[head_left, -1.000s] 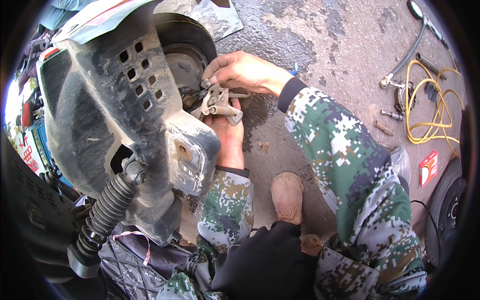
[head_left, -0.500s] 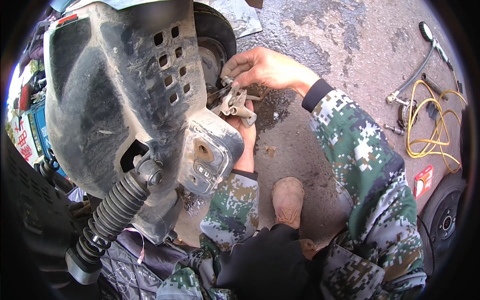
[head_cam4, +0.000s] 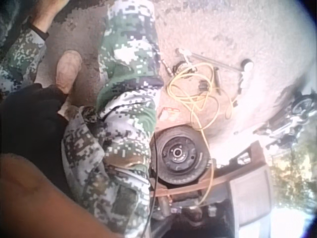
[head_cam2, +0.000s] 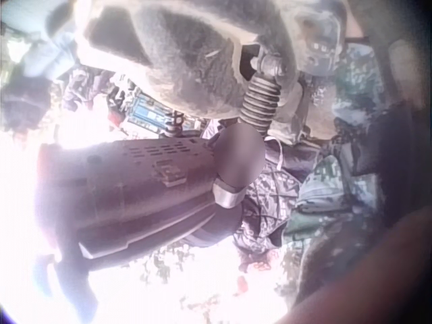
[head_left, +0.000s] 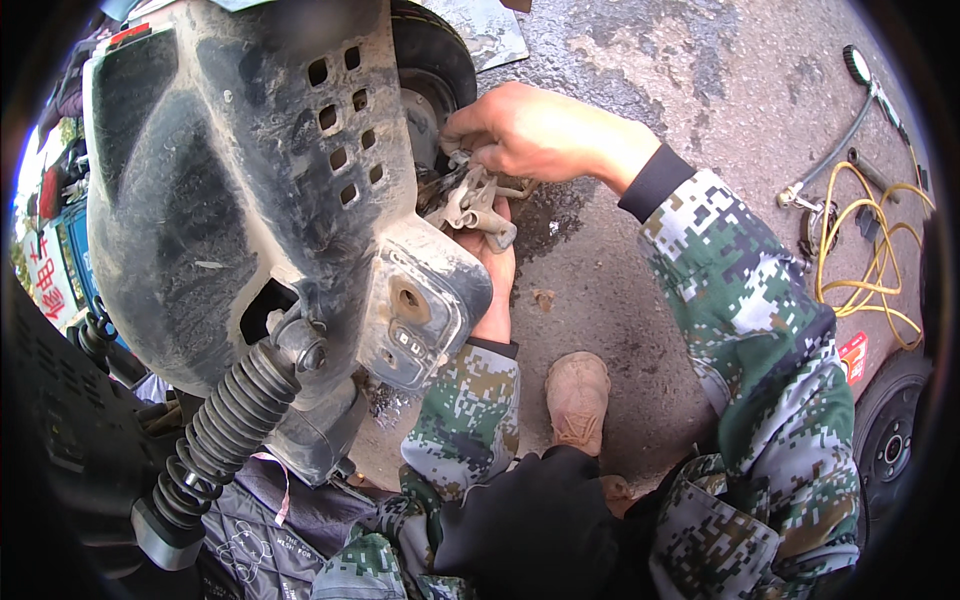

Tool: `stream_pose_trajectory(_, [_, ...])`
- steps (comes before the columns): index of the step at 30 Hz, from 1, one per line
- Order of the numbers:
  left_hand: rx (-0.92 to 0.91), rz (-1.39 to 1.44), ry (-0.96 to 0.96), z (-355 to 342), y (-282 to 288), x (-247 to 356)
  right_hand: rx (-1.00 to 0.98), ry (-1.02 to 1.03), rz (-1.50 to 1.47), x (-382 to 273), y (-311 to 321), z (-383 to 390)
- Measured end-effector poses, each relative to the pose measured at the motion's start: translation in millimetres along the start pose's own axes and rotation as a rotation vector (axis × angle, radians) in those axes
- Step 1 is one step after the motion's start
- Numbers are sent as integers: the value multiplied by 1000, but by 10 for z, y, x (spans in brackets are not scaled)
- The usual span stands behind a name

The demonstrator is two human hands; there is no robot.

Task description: The person works on a motorcycle rear brake assembly, removing and installing brake shoes and springs by hand and with a cordless impact driver. They manipulate small springs and pins, then reassemble the brake components.

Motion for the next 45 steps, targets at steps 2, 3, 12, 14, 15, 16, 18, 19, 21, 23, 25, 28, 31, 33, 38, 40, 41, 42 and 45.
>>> stream_pose_trajectory(2, [-17, 1, 3, 4, -16, 5, -10, -16, -82, 20, -20, 6])
stream_pose_trajectory(3, [5, 9, 1, 6, -2, 8, -6, -12, -125, 22, -26, 9])
stream_pose_trajectory(12, [44, -34, -36, 60, -22, 5, -63, -132, -262, 128, -131, 34])
stream_pose_trajectory(14, [43, -35, -39, 62, -26, 5, -30, -103, -247, 111, -117, 37])
stream_pose_trajectory(15, [42, -34, -41, 58, -21, 7, 19, -73, -253, 94, -86, 40])
stream_pose_trajectory(16, [36, -30, -31, 46, -20, 0, 34, -84, -245, 107, -79, 44])
stream_pose_trajectory(18, [21, -35, -33, 24, 1, 10, 61, -58, -239, 97, -61, 53])
stream_pose_trajectory(19, [7, -33, -28, 13, 15, 11, 50, -69, -222, 105, -69, 58])
stream_pose_trajectory(21, [-96, -8, 12, 3, -12, 12, 45, -78, -218, 110, -71, 64])
stream_pose_trajectory(23, [-109, -14, 18, 2, 15, 36, 66, -75, -172, 103, -53, 68])
stream_pose_trajectory(25, [-151, -39, 13, 15, -6, 58, 73, -71, -176, 86, -49, 70])
stream_pose_trajectory(28, [-223, 11, 68, 50, -93, 12, 89, -64, -182, 66, -33, 70])
stream_pose_trajectory(31, [-71, -25, 7, 50, -38, 2, 12, -95, -141, 88, -79, 65])
stream_pose_trajectory(33, [9, -52, -30, 51, 1, 20, -1, -97, -143, 100, -90, 62])
stream_pose_trajectory(38, [-190, 91, 141, 35, -107, -9, 83, -54, -163, 97, -72, 66])
stream_pose_trajectory(40, [-247, 87, 158, 30, -127, -1, 101, -49, -167, 94, -76, 74])
stream_pose_trajectory(41, [-149, 71, 131, 10, -52, 11, 106, -60, -165, 100, -78, 79])
stream_pose_trajectory(42, [-171, 56, 112, 7, -63, 18, 114, -43, -171, 85, -72, 83])
stream_pose_trajectory(45, [-43, 18, 44, -6, 20, 25, 113, -43, -169, 74, -57, 93])
Point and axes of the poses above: each hand's wrist, its own z-axis away from the middle knuckle, its own y-axis out of the back of the hand, x = y × z, the point moved 7 cm from there along -z, towards the middle knuckle, and after that the axes turned 5 degrees about z, right-handed, at the moved point
